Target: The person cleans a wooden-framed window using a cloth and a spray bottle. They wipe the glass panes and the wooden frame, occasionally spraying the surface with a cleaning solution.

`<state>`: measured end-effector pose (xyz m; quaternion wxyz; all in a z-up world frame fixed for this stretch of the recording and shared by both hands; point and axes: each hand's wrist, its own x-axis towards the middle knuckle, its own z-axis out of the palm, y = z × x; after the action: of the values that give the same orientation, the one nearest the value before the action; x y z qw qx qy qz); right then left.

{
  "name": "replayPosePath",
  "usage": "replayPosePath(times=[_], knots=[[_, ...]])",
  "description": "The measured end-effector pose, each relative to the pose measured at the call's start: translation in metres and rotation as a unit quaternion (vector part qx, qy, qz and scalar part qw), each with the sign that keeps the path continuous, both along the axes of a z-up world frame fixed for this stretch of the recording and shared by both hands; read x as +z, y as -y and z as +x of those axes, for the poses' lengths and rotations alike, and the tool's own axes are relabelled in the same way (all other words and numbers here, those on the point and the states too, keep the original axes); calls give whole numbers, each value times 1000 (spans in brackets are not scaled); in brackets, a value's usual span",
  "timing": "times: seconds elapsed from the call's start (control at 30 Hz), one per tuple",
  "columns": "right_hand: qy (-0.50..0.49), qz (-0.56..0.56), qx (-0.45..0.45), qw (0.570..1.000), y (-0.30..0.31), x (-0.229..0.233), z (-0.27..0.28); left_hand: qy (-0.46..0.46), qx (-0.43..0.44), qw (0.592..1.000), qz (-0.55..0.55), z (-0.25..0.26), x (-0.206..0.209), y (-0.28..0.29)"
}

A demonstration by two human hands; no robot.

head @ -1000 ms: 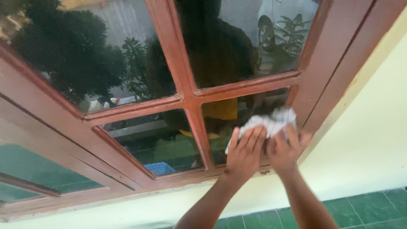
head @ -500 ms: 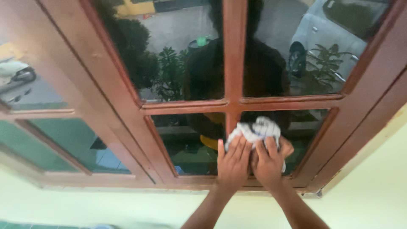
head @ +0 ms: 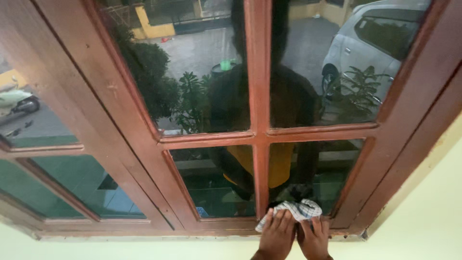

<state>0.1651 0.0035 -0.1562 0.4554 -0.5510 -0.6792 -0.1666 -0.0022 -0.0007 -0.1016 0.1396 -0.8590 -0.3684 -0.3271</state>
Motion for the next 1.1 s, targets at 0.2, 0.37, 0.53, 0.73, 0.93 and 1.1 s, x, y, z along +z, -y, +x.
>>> replayPosePath(times=[0.2, 0.37, 0.53, 0.73, 0.93, 1.1], knots=[[-31, 55, 37, 997, 21, 25, 11, -3, -7, 1000, 21, 11, 4, 19], [-34, 176, 60, 982, 32, 161, -23, -8, 45, 998, 40, 9, 119, 15], [40, 273, 28, 961, 33, 317, -41, 126, 21, 976, 176, -13, 259, 11], [106, 282, 27, 953, 24, 387, -45, 51, 52, 964, 258, -35, 332, 18], [158, 324, 49, 931, -1, 430, -39, -17, 107, 941, 320, -42, 366, -13], [237, 431, 17, 870, -31, 527, -25, 25, 91, 899, 427, -38, 470, -29]])
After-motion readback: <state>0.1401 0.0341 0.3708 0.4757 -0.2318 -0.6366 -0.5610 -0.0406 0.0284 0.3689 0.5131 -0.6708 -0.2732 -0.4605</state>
